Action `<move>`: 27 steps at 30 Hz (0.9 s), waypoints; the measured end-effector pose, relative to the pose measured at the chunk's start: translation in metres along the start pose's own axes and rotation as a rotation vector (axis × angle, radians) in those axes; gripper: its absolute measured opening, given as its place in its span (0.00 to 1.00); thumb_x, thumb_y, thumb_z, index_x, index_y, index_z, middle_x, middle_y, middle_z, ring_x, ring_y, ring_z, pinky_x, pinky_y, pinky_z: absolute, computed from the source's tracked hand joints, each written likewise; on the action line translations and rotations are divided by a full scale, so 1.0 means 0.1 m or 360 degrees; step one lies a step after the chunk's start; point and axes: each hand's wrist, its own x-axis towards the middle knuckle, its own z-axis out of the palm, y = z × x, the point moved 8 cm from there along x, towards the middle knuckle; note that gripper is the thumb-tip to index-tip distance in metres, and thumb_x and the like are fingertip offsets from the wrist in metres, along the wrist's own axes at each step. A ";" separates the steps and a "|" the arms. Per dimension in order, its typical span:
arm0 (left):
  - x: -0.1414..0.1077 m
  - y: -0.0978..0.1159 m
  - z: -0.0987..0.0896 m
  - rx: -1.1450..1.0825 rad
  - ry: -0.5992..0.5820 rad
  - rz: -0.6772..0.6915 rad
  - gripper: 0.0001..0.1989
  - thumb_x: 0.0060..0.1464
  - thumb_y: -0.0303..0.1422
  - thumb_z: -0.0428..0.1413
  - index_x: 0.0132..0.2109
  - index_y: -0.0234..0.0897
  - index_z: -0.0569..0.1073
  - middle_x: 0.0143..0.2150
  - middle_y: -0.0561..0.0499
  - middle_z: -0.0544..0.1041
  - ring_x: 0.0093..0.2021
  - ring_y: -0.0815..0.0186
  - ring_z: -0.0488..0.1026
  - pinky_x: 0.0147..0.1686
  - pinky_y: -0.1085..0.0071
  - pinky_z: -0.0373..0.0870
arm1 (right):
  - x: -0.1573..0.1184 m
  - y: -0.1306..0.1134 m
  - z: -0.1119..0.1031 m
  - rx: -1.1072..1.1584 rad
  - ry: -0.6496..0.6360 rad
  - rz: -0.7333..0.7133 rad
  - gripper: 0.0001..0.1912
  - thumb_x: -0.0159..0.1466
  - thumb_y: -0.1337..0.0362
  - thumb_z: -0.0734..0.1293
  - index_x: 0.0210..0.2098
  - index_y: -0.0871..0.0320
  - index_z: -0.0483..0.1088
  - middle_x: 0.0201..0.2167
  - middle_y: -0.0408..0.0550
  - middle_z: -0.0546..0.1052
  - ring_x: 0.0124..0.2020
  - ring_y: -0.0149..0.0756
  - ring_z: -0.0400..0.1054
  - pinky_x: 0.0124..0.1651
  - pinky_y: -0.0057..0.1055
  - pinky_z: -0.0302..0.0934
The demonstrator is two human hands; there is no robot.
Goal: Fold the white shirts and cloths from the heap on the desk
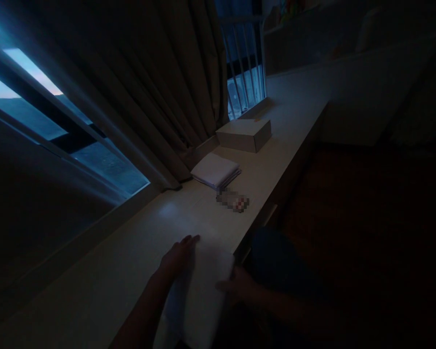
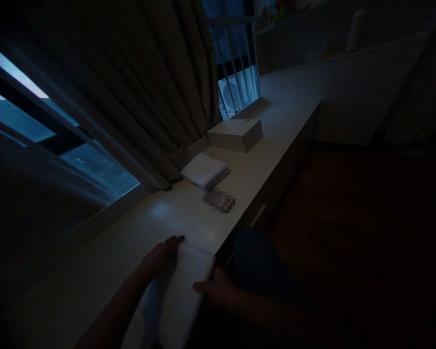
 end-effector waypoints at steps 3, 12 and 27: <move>0.12 0.04 -0.07 0.0201 -0.0108 0.0116 0.26 0.51 0.29 0.48 0.57 0.49 0.68 0.51 0.44 0.74 0.51 0.55 0.67 0.48 0.58 0.63 | 0.00 0.01 0.04 -0.0062 0.0048 -0.0021 0.25 0.48 0.63 0.73 0.45 0.58 0.69 0.43 0.51 0.76 0.39 0.41 0.72 0.34 0.31 0.65; -0.01 -0.61 -0.37 0.0291 -0.0162 -0.0142 0.13 0.46 0.36 0.55 0.40 0.43 0.77 0.42 0.44 0.75 0.44 0.58 0.70 0.44 0.65 0.64 | 0.21 -0.98 0.02 -0.1027 0.0210 -0.0523 0.13 0.52 0.65 0.68 0.38 0.59 0.71 0.35 0.44 0.75 0.34 0.34 0.67 0.31 0.26 0.55; -1.00 -1.11 -0.50 -0.1759 0.0872 -0.0945 0.18 0.49 0.33 0.52 0.48 0.36 0.73 0.36 0.46 0.78 0.35 0.63 0.76 0.34 0.65 0.73 | -0.10 -1.17 1.29 -0.2864 -0.0073 -0.2061 0.10 0.67 0.68 0.59 0.46 0.59 0.67 0.38 0.53 0.73 0.40 0.43 0.63 0.45 0.45 0.54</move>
